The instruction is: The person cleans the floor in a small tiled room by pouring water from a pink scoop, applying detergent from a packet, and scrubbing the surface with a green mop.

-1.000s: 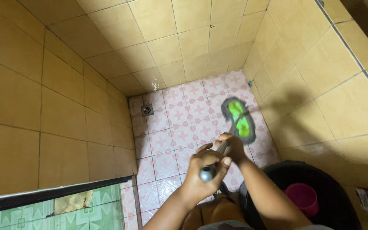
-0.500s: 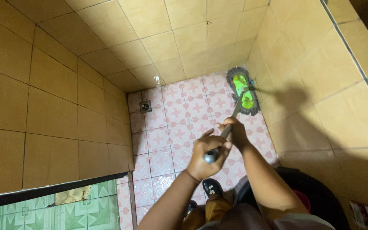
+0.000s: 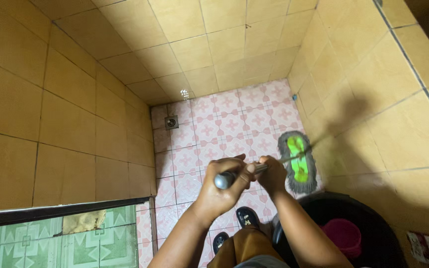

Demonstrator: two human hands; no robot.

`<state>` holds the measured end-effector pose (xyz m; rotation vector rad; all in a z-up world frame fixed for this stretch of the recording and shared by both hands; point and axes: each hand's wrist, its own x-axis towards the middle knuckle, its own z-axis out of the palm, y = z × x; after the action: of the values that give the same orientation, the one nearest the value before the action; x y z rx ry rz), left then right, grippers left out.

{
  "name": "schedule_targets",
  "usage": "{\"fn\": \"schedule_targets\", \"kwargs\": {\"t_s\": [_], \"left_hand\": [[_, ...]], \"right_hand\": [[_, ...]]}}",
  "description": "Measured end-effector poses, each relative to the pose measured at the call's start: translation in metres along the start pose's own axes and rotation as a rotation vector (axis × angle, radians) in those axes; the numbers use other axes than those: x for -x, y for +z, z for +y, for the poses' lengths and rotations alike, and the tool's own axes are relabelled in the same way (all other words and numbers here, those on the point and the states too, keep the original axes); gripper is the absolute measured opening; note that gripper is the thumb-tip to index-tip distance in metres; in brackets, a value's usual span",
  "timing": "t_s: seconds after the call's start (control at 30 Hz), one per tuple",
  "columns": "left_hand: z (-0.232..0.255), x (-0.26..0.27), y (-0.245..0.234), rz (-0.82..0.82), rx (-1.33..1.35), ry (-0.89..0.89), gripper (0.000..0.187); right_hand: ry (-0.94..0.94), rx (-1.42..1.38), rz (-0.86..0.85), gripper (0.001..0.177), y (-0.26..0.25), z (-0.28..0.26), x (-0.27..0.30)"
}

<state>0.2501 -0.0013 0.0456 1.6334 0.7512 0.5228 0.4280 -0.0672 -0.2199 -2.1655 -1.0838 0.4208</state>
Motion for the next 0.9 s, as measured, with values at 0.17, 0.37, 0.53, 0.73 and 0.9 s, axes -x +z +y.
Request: {"fn": "schedule_targets", "kwargs": {"t_s": [0.17, 0.37, 0.53, 0.73, 0.9], "left_hand": [[-0.047, -0.024, 0.033, 0.078, -0.041, 0.190, 0.031], [-0.101, -0.021, 0.050, 0.247, -0.074, 0.332, 0.027], [-0.097, 0.071, -0.016, 0.332, -0.088, 0.120, 0.025], [-0.050, 0.236, -0.094, 0.789, -0.115, -0.015, 0.023], [-0.062, 0.286, -0.134, 0.696, -0.197, 0.226, 0.038]], "right_hand": [[-0.298, -0.111, -0.019, 0.037, 0.031, 0.054, -0.080], [-0.494, -0.201, -0.241, 0.028, 0.067, 0.082, -0.128], [-0.623, -0.176, -0.389, 0.021, 0.113, 0.020, -0.060], [-0.670, -0.277, -0.596, 0.027, 0.137, -0.133, 0.118], [-0.643, -0.150, -0.881, 0.030, 0.133, -0.193, 0.177]]}}
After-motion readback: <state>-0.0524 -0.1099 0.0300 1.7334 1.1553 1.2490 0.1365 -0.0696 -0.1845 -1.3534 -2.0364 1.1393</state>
